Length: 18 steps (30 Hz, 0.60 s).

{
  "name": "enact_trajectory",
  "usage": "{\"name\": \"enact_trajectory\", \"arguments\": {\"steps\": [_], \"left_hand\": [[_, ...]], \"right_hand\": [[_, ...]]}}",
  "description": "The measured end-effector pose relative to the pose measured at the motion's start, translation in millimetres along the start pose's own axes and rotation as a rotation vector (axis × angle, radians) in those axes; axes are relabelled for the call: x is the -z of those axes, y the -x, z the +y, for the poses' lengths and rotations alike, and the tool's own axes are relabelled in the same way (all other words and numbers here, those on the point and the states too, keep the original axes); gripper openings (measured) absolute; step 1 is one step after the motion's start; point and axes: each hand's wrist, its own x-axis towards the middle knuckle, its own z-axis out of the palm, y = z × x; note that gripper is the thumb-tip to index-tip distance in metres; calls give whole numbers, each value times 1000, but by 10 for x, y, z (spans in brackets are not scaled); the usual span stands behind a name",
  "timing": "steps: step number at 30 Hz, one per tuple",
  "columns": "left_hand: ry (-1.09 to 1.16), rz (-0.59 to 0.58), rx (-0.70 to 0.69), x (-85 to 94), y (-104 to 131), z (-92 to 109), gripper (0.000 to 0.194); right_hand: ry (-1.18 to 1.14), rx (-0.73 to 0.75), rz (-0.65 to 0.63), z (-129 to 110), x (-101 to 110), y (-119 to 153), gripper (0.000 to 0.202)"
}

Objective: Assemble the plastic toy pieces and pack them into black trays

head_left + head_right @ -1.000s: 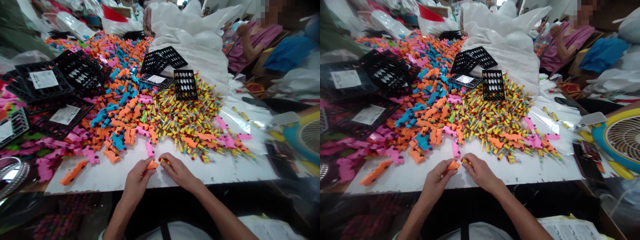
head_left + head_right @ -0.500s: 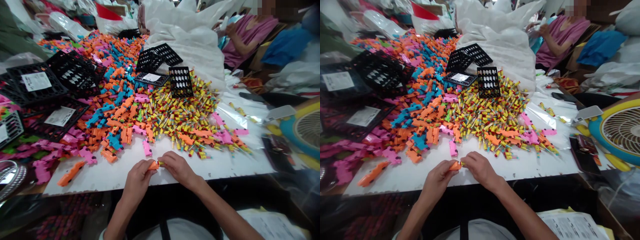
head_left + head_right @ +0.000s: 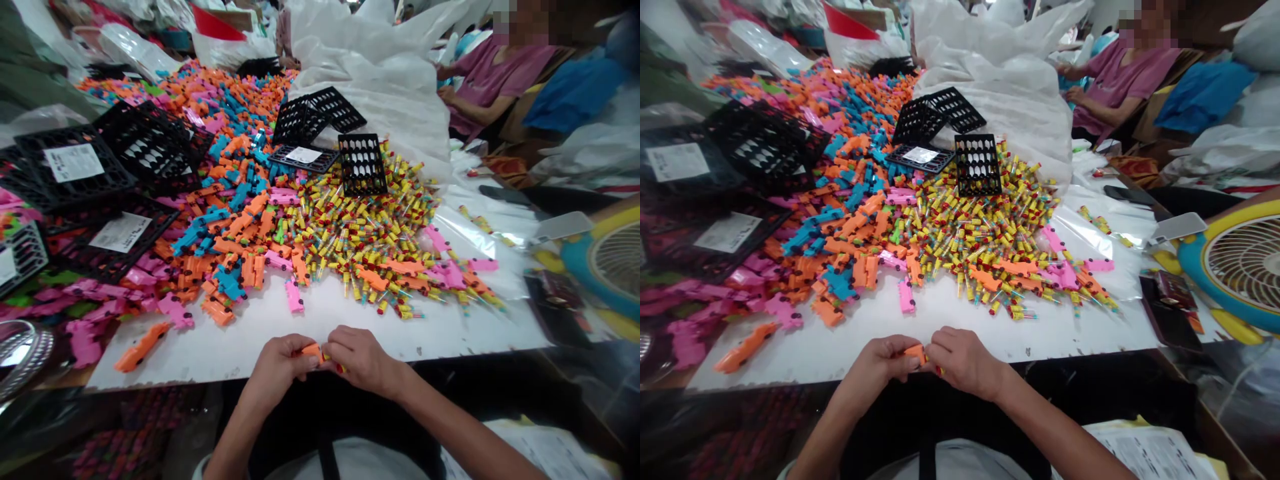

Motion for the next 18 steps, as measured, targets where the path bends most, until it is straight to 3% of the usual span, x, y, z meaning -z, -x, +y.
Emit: {"name": "enact_trajectory", "arguments": {"steps": [3, 5, 7, 10, 13, 15, 18], "left_hand": [[-152, -90, -4, 2, -5, -11, 21], [-331, -69, -145, 19, -46, 1, 23], [-484, 80, -376, 82, -137, 27, 29], [-707, 315, -668, 274, -362, 44, 37], [-987, 335, -746, 462, -595, 0, 46], [-1108, 326, -727, 509, -686, -45, 42], [-1181, 340, -726, 456, -687, -95, 31]], "right_hand": [[-74, -37, 2, -49, -94, 72, 26], [-111, -102, -5, 13, -83, 132, 24], [-91, -188, 54, 180, 40, 208, 19], [74, -367, 291, 538, 394, 327, 22], [300, -512, 474, 757, 668, 383, 34], [263, -534, 490, 721, 643, 352, 35], [-27, -504, 342, 465, 311, 190, 31]]}}
